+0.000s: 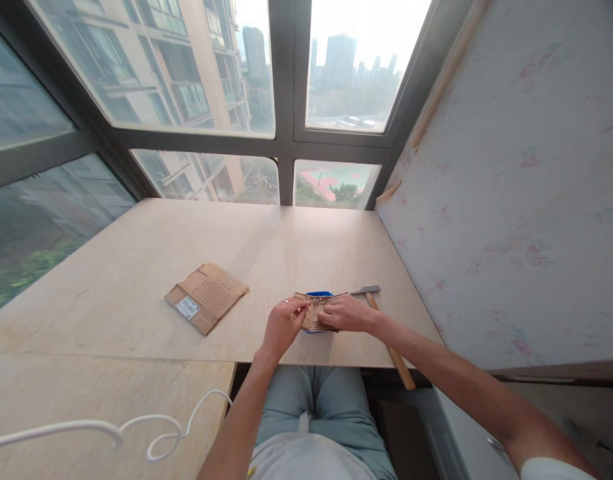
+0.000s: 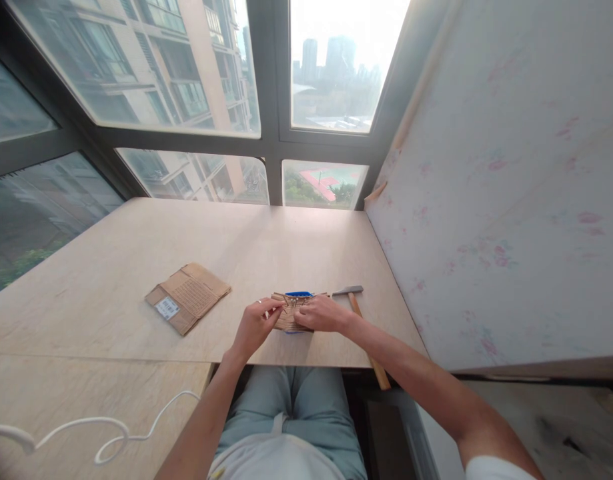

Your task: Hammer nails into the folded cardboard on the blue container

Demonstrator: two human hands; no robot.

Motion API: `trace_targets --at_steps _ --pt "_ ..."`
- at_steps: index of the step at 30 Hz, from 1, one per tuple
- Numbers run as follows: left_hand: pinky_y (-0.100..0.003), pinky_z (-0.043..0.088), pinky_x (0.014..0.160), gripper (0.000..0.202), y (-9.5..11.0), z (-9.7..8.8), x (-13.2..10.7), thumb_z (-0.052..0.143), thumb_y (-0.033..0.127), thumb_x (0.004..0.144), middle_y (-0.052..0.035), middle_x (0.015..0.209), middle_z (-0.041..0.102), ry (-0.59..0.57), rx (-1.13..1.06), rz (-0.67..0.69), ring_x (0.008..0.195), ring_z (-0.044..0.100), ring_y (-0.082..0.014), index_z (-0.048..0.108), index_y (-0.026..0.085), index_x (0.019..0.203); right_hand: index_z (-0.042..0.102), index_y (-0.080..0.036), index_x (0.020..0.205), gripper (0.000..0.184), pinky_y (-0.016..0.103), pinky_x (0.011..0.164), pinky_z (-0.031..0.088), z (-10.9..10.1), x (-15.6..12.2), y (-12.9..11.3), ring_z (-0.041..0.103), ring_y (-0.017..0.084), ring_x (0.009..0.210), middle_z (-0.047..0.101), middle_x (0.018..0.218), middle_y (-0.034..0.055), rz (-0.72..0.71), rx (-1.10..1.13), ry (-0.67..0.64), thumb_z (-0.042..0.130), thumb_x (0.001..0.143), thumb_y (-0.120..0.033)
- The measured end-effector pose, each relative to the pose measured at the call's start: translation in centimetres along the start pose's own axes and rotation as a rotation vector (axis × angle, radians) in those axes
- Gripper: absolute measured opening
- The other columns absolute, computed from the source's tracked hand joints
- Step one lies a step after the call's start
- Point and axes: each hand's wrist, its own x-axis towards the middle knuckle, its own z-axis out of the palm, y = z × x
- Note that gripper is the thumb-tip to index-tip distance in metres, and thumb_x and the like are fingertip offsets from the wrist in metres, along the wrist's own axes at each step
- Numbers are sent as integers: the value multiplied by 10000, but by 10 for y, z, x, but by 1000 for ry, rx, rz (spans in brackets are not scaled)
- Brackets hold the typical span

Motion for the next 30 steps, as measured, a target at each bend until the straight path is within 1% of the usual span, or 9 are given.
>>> trace_targets --at_steps 7,12,14,16,18,21,25,27,30 --pt "-261 527 651 154 2 2 2 641 78 856 -53 888 760 9 -12 8 717 657 -155 743 177 917 638 -162 926 202 264 526 299 2 -2 4 620 167 609 707 748 60 -34 -12 33 455 1008 -176" --pt "-256 520 634 142 4 1 0 647 83 857 -55 897 761 20 -19 3 712 654 -153 740 171 918 635 -150 829 250 256 508 286 2 4 7 577 149 546 686 690 60 -112 17 54 444 988 -128" --pt "-258 521 639 136 4 2 0 649 85 859 -58 901 761 26 -19 3 714 655 -153 739 167 916 634 -154 807 244 261 505 284 1 5 9 562 148 544 677 679 53 -140 49 79 459 973 -119" --pt "-260 524 644 137 4 2 -1 647 84 860 -59 905 761 30 -18 5 719 656 -153 738 168 918 633 -172 799 241 265 518 300 1 3 9 557 147 565 669 687 41 -155 95 118 468 972 -140" --pt "-261 527 654 148 4 1 -1 641 79 863 -59 913 760 29 -18 9 747 661 -159 738 172 926 625 -191 780 252 268 548 328 0 -2 8 563 145 602 667 714 33 -138 151 175 464 973 -171" --pt "-267 531 677 164 4 -1 -1 641 68 860 -60 917 757 34 -15 11 797 669 -171 740 179 928 625 -198 783 219 265 591 364 -1 -15 6 575 142 648 681 771 41 -24 253 287 477 945 -193" --pt "-268 537 700 166 5 -2 2 637 64 863 -62 938 749 53 -38 9 857 674 -178 742 179 923 654 -167 913 165 233 546 372 1 -33 10 560 112 570 710 770 45 251 417 437 490 922 -182" --pt "-278 542 726 156 6 -1 5 637 81 873 -64 937 739 54 -46 14 868 671 -179 746 180 924 668 -157 932 166 214 531 390 2 -35 15 583 108 565 726 768 40 355 505 475 505 917 -186" --pt "-320 545 789 135 10 1 11 658 109 870 -69 906 714 65 3 50 875 654 -194 757 185 922 708 -167 888 175 203 567 445 2 -31 21 665 136 663 756 792 38 437 623 480 534 896 -184"
